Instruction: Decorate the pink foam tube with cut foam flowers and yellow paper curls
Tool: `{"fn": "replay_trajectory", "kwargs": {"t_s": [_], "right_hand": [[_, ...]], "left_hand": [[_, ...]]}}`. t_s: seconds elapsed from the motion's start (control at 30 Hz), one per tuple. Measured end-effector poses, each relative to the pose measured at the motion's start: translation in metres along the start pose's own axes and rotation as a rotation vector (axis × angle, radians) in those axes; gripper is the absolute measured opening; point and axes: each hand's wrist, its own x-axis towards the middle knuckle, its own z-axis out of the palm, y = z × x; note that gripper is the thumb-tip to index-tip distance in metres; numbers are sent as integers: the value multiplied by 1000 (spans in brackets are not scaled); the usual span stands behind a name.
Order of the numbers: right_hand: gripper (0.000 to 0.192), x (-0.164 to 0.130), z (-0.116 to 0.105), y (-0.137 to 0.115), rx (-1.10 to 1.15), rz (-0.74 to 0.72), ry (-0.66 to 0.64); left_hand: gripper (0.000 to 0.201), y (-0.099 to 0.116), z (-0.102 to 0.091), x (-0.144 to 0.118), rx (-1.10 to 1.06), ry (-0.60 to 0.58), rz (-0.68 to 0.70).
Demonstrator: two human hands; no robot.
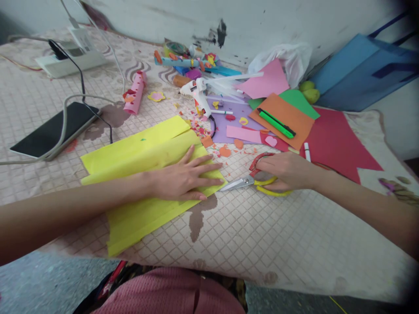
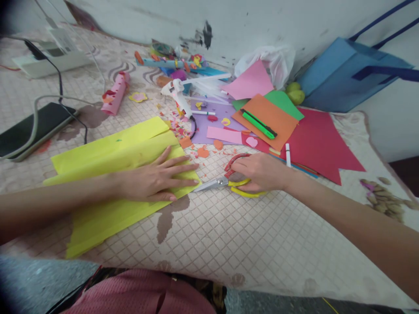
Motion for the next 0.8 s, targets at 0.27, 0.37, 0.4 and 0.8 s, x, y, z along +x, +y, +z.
{"fn": "replay_trajectory", "kwargs": {"t_s": [0.27,0.37,0.4,0.8], "right_hand": [[27,-2,0,-2,13,45,-52],[31,-1,0,-4,31,67,-79],[32,-1,0,-4,33,76,-88],[36,3,2,-6,72,111,-151]], "left_hand": [[48,0,0,0,2,21,15],[48,0,0,0,26,7,10],[48,0,0,0,31,3,9],[48,2,-1,0,42,-10,4]]}}
